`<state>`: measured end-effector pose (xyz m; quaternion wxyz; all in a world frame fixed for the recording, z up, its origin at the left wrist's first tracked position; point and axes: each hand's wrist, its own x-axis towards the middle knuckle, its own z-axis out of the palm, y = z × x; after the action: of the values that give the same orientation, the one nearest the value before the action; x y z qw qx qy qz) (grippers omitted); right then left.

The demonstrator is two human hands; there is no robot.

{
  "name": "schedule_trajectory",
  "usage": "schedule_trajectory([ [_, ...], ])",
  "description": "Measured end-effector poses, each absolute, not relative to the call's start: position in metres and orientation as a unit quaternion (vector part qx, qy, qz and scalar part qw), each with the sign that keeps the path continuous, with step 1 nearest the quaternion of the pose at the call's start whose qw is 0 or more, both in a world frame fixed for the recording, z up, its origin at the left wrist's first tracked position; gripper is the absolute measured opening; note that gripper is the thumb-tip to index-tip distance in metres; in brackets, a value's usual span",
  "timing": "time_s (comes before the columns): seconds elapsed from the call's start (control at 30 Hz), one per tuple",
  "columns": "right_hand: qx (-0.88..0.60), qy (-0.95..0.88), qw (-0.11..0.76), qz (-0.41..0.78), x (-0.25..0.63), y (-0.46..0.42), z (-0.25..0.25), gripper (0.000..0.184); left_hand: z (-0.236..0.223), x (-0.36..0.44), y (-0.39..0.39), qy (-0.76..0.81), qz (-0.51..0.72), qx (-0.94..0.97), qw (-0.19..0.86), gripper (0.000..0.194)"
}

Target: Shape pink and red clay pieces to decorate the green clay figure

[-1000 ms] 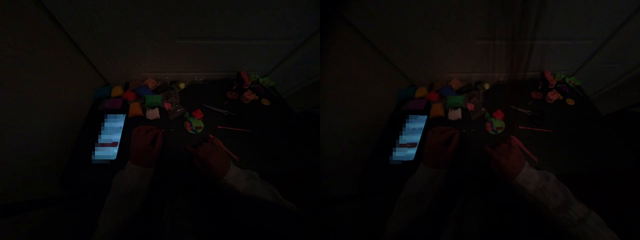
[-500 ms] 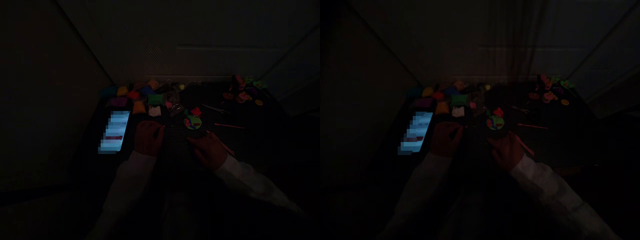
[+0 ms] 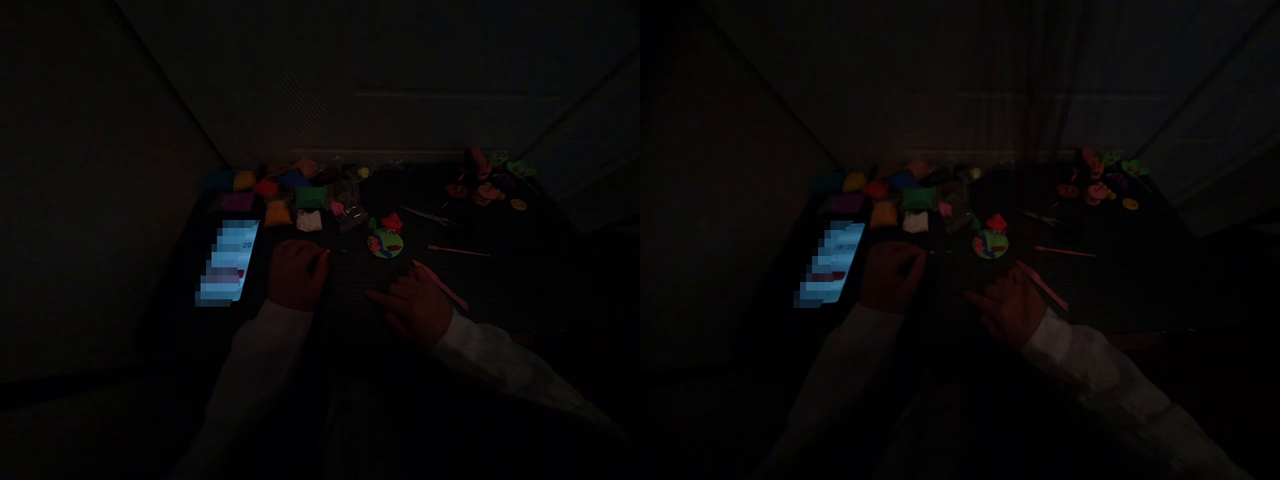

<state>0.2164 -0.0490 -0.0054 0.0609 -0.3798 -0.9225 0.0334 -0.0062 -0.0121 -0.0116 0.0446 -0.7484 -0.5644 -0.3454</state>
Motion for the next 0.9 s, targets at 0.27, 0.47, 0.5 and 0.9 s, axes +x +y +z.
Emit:
schedule_trajectory([
  [0.27,-0.379,-0.923,0.066,0.033,0.2169,-0.05,-0.0069,0.039,-0.013,-0.0063,-0.012,-0.567,-0.349,-0.745,0.055,0.014],
  [0.47,-0.397,-0.915,0.068,0.029,0.2172,-0.0503,-0.0076,0.039,-0.0125,-0.0057,-0.0117,-0.561,-0.348,-0.749,0.054,0.013],
  [0.5,-0.383,-0.921,0.07,0.031,0.2172,-0.0501,-0.0076,0.038,-0.0124,-0.0058,-0.012,-0.561,-0.349,-0.749,0.054,0.014],
  [0.9,-0.367,-0.927,0.063,0.038,0.2168,-0.0501,-0.0079,0.041,-0.0113,-0.0046,-0.0122,-0.563,-0.347,-0.749,0.041,0.014],
])
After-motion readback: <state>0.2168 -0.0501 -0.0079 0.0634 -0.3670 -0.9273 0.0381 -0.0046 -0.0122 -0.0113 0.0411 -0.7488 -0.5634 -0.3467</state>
